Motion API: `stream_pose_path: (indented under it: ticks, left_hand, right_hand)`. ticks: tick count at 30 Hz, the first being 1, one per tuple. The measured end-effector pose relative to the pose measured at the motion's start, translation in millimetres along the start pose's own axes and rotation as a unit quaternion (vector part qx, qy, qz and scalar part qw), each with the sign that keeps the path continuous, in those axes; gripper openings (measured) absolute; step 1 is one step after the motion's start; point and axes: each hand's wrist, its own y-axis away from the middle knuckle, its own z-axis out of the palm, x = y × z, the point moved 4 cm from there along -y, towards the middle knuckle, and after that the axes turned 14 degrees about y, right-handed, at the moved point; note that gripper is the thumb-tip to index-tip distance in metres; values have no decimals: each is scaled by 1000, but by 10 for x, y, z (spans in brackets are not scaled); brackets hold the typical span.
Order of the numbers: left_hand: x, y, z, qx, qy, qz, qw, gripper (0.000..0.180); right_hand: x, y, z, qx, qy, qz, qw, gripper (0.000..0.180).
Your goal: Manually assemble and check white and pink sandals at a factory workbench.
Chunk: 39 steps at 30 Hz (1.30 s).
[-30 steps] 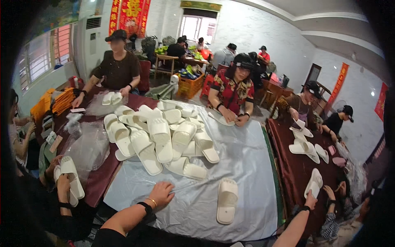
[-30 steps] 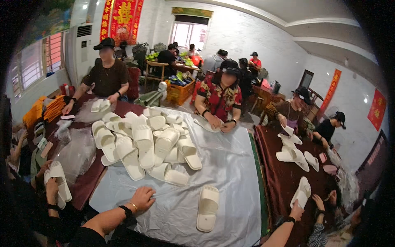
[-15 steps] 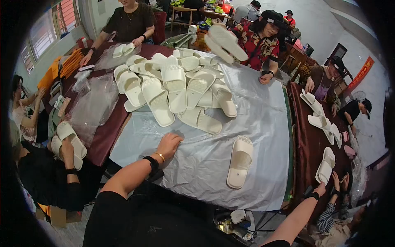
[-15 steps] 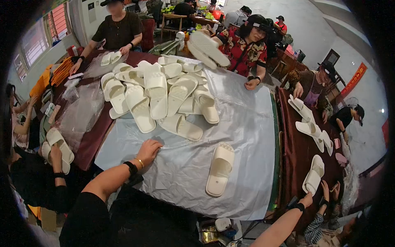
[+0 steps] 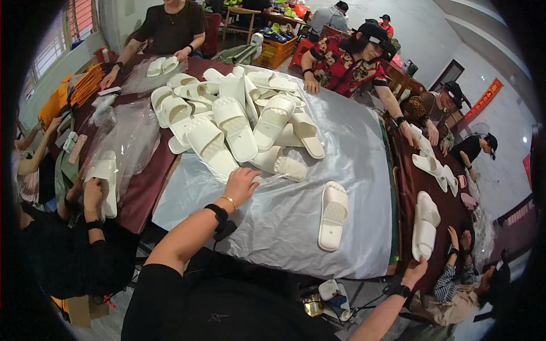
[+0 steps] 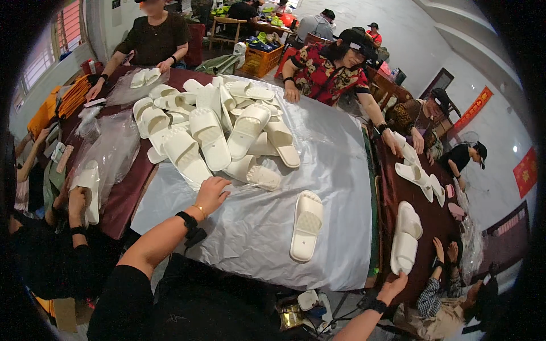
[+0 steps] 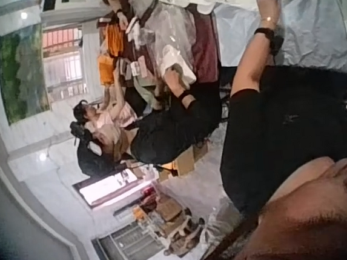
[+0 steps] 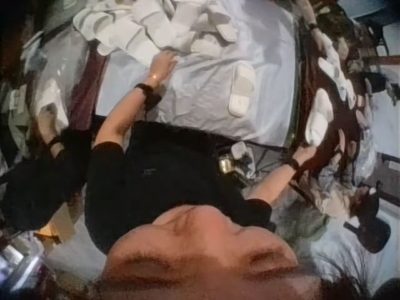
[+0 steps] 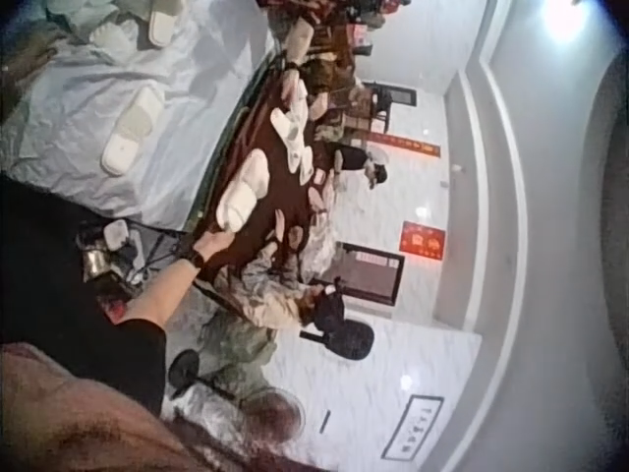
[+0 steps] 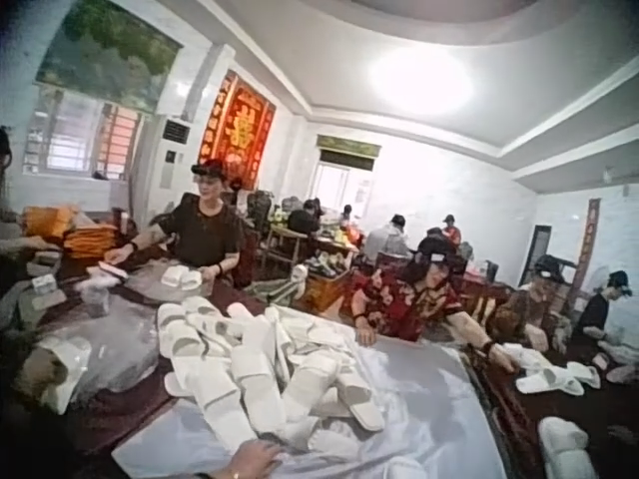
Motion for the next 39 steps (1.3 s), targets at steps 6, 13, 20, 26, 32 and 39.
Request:
stream_pose_path:
  ticks: [6, 13, 20, 26, 32, 39]
  left_hand:
    - [322, 197, 1, -51, 390, -256, 883, 36]
    - [329, 725, -87, 31, 613, -392, 685, 34]
    - [-50, 1149, -720, 131, 582, -414, 688, 24]
    - [186, 1374, -727, 10, 552, -464, 693, 33]
    - [252, 1599, -480, -246, 367, -453, 774, 33]
    - [251, 1394, -665, -232, 154, -361, 890, 36]
  right_hand:
    - [-139, 1456, 838, -297, -19, -2, 955, 33]
    - [184, 2836, 1940, -458, 47, 78, 884, 24]
    - [414, 2594, 1994, -402, 45, 96, 909, 19]
    - [494, 2654, 1601, -428, 227, 162, 860, 24]
    - [438, 3036, 1548, -513, 475, 4, 715, 25]
    - [-993, 2779, 2079, -430, 249, -170, 851, 19]
